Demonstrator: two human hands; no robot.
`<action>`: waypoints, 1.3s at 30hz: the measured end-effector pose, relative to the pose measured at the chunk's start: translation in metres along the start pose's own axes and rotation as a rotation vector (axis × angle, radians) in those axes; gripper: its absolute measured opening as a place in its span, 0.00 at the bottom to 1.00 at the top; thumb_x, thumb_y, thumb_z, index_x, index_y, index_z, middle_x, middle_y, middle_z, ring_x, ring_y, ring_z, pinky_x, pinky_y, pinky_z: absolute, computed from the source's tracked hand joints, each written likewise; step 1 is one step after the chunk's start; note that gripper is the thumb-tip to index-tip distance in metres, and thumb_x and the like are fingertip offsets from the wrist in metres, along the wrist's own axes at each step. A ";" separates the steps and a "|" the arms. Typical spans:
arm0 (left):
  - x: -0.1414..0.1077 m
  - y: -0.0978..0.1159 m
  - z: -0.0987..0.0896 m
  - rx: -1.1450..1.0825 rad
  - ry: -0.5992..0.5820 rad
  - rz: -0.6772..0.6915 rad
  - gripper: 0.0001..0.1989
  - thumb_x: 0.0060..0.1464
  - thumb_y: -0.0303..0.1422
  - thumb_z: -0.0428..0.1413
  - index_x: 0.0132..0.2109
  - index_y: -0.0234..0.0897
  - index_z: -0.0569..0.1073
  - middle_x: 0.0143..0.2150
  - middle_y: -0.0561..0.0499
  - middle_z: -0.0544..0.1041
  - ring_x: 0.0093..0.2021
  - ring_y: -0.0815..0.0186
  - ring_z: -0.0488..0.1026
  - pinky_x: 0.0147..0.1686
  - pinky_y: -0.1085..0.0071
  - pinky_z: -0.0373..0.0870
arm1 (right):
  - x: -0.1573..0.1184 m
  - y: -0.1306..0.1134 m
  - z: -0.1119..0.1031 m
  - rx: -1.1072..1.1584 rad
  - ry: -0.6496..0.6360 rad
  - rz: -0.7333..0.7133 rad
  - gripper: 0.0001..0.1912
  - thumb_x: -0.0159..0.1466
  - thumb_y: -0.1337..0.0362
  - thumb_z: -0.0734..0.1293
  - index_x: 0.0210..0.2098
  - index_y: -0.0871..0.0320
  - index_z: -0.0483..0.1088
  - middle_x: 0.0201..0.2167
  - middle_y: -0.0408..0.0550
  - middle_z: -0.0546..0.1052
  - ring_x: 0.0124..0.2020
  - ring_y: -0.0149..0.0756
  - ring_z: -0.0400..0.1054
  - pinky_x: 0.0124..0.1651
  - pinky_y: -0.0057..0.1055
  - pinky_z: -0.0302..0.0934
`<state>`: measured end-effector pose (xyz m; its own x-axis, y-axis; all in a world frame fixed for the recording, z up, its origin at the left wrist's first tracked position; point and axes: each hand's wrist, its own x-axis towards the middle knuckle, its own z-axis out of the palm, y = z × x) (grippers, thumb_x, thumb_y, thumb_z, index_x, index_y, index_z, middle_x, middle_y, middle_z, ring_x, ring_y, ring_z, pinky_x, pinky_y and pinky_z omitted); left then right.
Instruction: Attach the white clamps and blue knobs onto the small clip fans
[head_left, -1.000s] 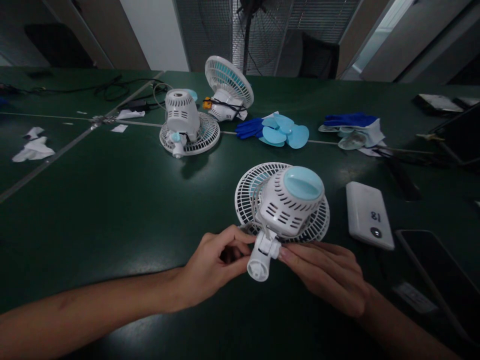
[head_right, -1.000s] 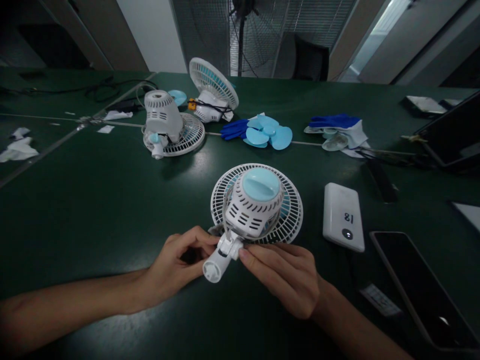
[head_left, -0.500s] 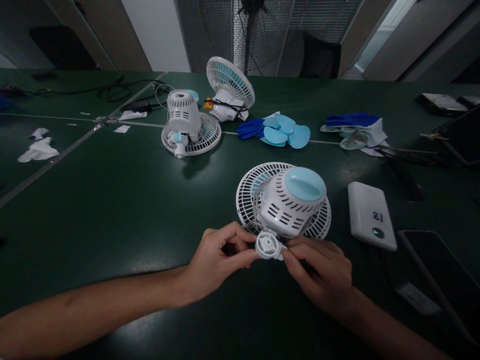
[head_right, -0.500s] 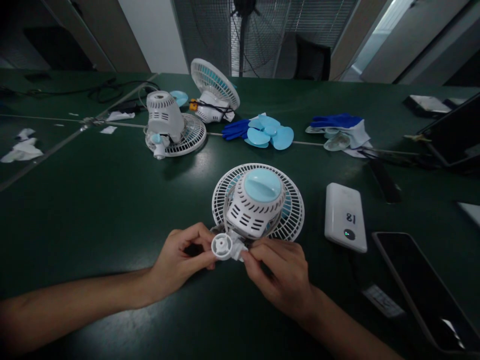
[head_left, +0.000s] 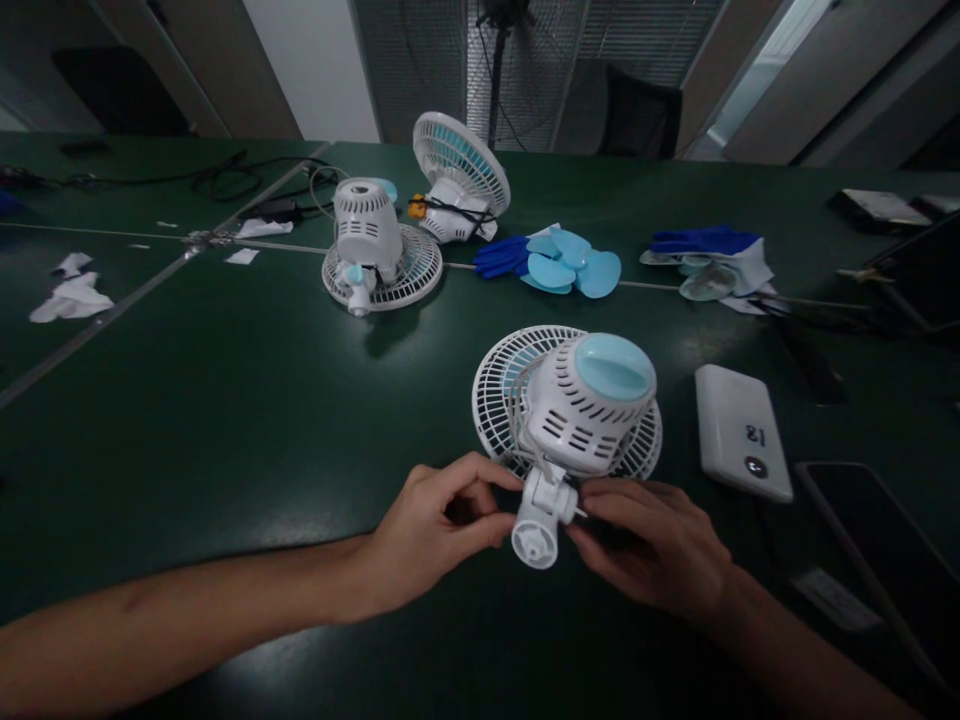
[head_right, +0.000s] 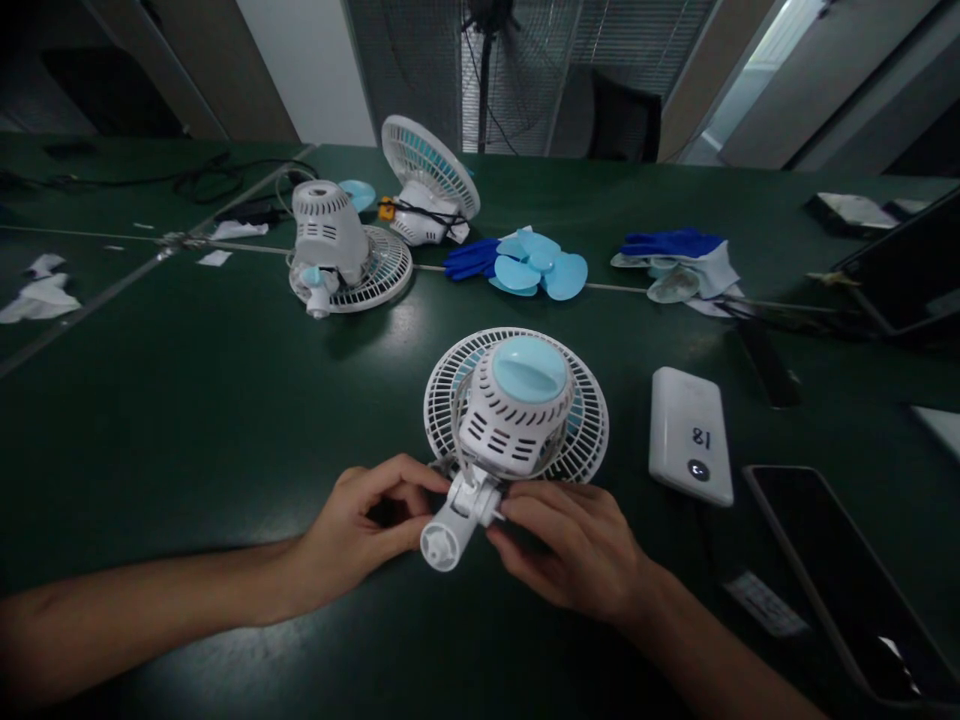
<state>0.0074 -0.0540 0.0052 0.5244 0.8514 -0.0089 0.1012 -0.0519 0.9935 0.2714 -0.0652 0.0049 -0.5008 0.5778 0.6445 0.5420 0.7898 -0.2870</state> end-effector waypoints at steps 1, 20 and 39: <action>0.000 0.000 0.000 0.000 -0.005 0.003 0.15 0.60 0.37 0.64 0.50 0.36 0.76 0.28 0.54 0.76 0.26 0.73 0.71 0.26 0.80 0.65 | -0.001 0.001 0.000 -0.003 0.009 -0.019 0.08 0.65 0.69 0.69 0.44 0.56 0.72 0.36 0.44 0.83 0.33 0.29 0.79 0.35 0.22 0.73; 0.002 0.000 0.000 0.052 -0.012 0.017 0.15 0.63 0.36 0.61 0.54 0.37 0.71 0.28 0.56 0.75 0.26 0.73 0.71 0.25 0.79 0.64 | -0.007 0.007 -0.007 -0.030 -0.016 -0.203 0.13 0.69 0.74 0.62 0.50 0.66 0.75 0.44 0.55 0.82 0.43 0.36 0.80 0.44 0.31 0.77; 0.006 0.003 0.002 -0.069 0.064 0.030 0.10 0.61 0.34 0.63 0.46 0.33 0.77 0.25 0.54 0.77 0.25 0.72 0.73 0.27 0.78 0.68 | 0.012 -0.033 0.010 0.441 0.159 0.523 0.04 0.67 0.70 0.68 0.41 0.57 0.71 0.26 0.40 0.78 0.20 0.28 0.73 0.23 0.23 0.70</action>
<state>0.0119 -0.0503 0.0083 0.4714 0.8815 0.0263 0.0265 -0.0440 0.9987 0.2405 -0.0822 0.0149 -0.1261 0.8944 0.4290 0.3437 0.4451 -0.8269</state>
